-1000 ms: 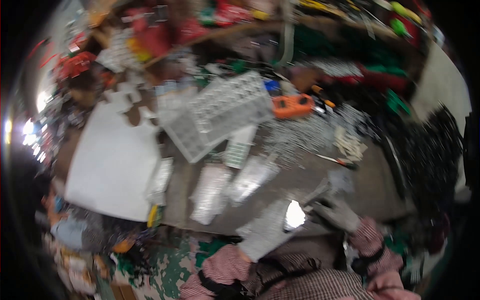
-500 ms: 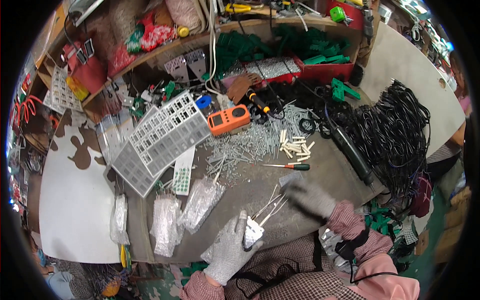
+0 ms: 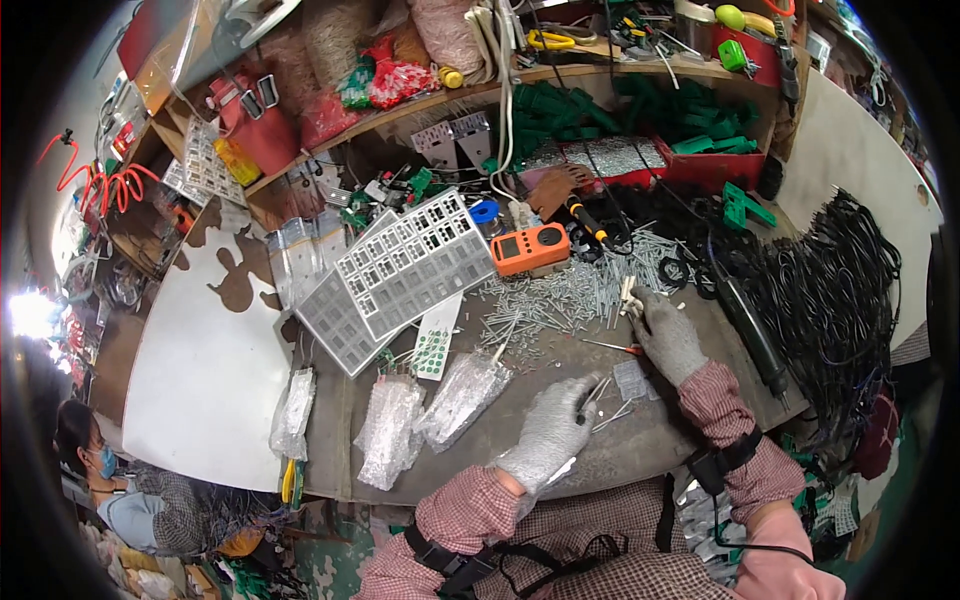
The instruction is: The recorder is assembling small electronic components by inserting wires into a connector block and using a screwdriver to secure them.
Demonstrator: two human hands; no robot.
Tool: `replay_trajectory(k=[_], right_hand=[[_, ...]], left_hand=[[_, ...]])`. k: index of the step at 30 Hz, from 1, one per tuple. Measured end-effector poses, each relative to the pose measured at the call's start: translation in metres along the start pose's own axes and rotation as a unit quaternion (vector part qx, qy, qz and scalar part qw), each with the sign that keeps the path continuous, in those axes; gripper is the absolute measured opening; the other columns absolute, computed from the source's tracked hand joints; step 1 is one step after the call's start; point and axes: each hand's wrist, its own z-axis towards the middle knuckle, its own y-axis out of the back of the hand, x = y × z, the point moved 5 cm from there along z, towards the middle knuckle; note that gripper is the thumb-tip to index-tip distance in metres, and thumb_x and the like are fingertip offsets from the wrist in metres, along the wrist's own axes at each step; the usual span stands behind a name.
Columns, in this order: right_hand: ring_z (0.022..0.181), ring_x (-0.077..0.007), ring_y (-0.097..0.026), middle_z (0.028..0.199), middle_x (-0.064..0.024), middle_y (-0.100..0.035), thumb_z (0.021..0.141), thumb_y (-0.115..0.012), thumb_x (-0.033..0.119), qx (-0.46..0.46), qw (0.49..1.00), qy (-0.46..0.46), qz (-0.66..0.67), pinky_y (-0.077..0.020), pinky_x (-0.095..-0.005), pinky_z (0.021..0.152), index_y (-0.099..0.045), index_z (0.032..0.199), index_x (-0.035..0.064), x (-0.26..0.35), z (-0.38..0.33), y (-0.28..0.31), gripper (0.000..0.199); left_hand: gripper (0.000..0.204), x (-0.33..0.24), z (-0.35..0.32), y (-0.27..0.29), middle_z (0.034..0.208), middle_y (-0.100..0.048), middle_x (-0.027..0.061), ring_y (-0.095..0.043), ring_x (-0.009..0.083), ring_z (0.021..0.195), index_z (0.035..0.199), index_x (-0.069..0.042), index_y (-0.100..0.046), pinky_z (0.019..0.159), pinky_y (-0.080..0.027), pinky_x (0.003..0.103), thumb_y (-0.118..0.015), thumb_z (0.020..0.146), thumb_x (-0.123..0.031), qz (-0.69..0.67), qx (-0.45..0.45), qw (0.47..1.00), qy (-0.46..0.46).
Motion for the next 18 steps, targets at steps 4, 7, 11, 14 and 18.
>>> replay_trajectory(k=[4,7,11,14,18], right_hand=[[0.088,-0.0236,-0.071,0.1,-0.0174,-0.065,0.1,-0.058,0.013,0.075,0.922,-0.071,0.374,-0.0598,-0.0361,0.076,-0.053,0.124,-0.0002,0.03,-0.04,0.015,0.028],[0.088,-0.0158,-0.071,0.103,-0.0129,-0.064,0.1,-0.057,0.006,0.113,0.801,-0.162,0.565,-0.06,-0.0264,0.076,-0.048,0.125,-0.0014,0.036,-0.056,0.002,0.028],[0.093,-0.0164,-0.07,0.105,-0.0122,-0.062,0.101,-0.056,0.008,0.08,0.796,-0.111,0.59,-0.0601,-0.0276,0.08,-0.046,0.125,-0.0031,0.034,-0.058,-0.012,0.028],[0.098,-0.0163,-0.068,0.107,-0.0118,-0.061,0.101,-0.056,0.009,0.125,0.802,-0.12,0.571,-0.0581,-0.0278,0.085,-0.046,0.125,-0.0021,0.041,-0.059,-0.013,0.028],[0.099,-0.0164,-0.067,0.107,-0.0117,-0.062,0.1,-0.057,0.01,0.1,0.831,-0.102,0.538,-0.0557,-0.0285,0.086,-0.049,0.124,-0.001,0.044,-0.06,-0.012,0.028]], left_hand=[[0.027,0.025,0.001,-0.007,0.106,-0.073,0.0124,-0.068,0.0145,0.097,0.119,0.003,-0.067,0.085,-0.055,0.028,-0.069,0.097,-0.013,-0.311,-0.004,0.935,0.168],[0.031,0.028,0.003,-0.007,0.103,-0.074,0.0139,-0.07,0.018,0.093,0.118,0.003,-0.069,0.082,-0.054,0.029,-0.069,0.096,-0.02,-0.282,-0.024,0.948,0.149],[0.032,0.024,0.006,-0.008,0.104,-0.074,0.0152,-0.07,0.02,0.095,0.118,0.002,-0.069,0.085,-0.054,0.031,-0.069,0.096,-0.021,-0.271,-0.008,0.95,0.152],[0.031,0.024,0.004,-0.006,0.104,-0.074,0.0156,-0.07,0.0199,0.094,0.115,0.002,-0.07,0.084,-0.054,0.031,-0.069,0.096,-0.021,-0.256,-0.012,0.952,0.168],[0.031,0.018,0.002,-0.004,0.1,-0.073,0.015,-0.07,0.0189,0.09,0.112,0.003,-0.071,0.081,-0.054,0.032,-0.07,0.096,-0.023,-0.251,-0.016,0.956,0.15]])
